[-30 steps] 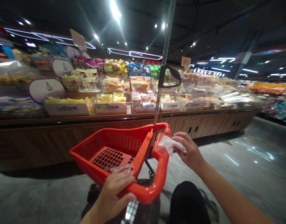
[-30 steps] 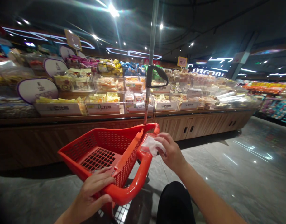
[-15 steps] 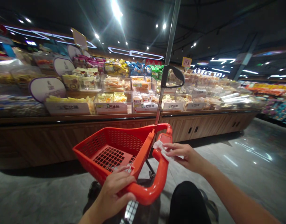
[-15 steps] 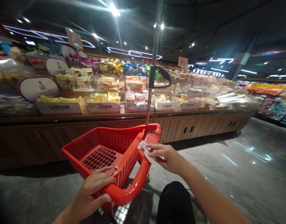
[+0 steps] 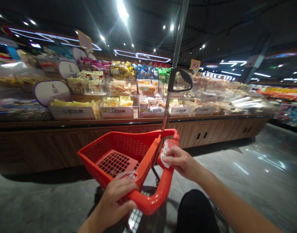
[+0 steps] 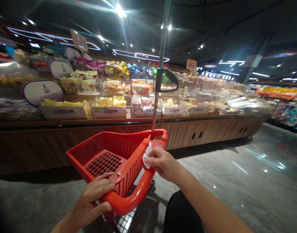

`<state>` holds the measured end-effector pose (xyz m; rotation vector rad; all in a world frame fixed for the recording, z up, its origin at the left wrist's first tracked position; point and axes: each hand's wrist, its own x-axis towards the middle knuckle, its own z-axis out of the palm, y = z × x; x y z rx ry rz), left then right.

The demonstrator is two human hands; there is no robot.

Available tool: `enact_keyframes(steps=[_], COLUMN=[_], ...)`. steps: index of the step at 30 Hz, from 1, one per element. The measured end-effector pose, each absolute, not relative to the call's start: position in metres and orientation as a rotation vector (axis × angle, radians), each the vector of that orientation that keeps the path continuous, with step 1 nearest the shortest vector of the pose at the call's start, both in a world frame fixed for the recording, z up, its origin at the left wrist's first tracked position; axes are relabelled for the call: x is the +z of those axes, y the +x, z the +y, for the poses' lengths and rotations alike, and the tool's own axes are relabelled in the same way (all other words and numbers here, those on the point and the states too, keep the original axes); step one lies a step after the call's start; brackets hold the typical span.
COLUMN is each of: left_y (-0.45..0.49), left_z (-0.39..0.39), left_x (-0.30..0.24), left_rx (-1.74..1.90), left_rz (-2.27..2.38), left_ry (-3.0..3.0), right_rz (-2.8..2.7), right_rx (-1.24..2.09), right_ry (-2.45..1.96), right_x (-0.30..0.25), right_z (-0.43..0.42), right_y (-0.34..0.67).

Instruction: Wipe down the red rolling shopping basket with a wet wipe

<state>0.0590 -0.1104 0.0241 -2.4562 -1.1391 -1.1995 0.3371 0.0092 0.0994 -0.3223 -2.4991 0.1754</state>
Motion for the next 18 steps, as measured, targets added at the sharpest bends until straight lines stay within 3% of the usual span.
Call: enact_keyframes(steps=[6, 11, 18], left_y=[0.047, 0.045, 0.045], left_z=[-0.113, -0.113, -0.112], left_x=[0.012, 0.01, 0.007], left_rx=[-1.165, -1.152, -1.167], left_rz=[-1.225, -1.249, -1.27], left_ry=[-2.496, -2.499, -2.492], right_rz=[-2.397, -2.38, -2.416], right_rx=[0.009, 0.222, 0.254], right_ry=[-0.414, -0.424, -0.381], right_x=[0.096, 0.097, 0.099], right_z=[0.015, 0.025, 0.024], right_y=[0.34, 0.316, 0.315])
